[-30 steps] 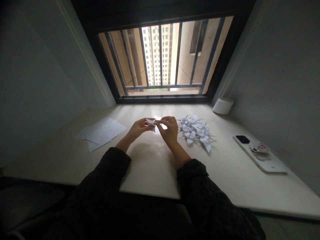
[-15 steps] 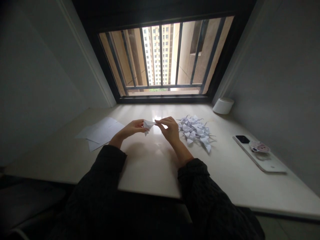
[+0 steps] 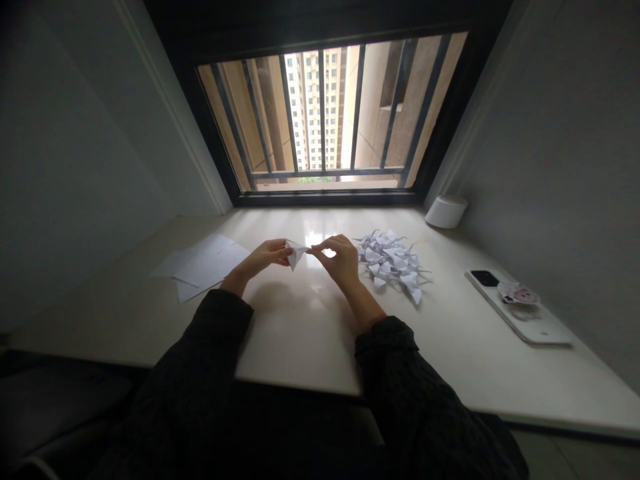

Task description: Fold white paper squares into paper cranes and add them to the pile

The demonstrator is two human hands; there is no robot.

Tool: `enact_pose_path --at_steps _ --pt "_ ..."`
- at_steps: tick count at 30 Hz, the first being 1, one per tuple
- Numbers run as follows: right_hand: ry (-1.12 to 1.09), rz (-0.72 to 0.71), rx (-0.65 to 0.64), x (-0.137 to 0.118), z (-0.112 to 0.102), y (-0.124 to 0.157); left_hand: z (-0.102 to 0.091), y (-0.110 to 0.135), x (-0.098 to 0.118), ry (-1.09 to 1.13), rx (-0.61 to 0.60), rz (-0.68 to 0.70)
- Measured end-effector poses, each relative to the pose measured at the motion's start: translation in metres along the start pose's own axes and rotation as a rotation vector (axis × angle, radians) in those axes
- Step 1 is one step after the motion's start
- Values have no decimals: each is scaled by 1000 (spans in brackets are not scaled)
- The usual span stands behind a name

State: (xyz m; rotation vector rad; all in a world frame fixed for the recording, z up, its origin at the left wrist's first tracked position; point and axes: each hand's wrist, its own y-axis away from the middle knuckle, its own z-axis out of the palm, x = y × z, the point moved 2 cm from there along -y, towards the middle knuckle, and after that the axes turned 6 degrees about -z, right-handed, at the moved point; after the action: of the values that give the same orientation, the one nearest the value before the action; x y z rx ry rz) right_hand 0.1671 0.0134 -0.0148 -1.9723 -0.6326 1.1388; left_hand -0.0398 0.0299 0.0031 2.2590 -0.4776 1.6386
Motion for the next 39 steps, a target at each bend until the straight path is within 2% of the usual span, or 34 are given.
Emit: enact_pose_path --at_steps 8,19,24,30,35,39 --pt "35 -4 30 0 0 1 5 0 6 32 101 33" --pt "39 1 41 1 -1 1 5 -4 0 -158 139 152" --pt "21 5 -28 2 -1 -1 3 -4 -2 -208 162 169" --pt "-178 0 -263 3 7 1 2 -4 -5 -241 149 138" --pt "-178 64 -266 7 12 4 2 -3 -4 -250 82 124" --pt "-291 116 -270 9 13 3 1 -1 -2 -245 45 110"
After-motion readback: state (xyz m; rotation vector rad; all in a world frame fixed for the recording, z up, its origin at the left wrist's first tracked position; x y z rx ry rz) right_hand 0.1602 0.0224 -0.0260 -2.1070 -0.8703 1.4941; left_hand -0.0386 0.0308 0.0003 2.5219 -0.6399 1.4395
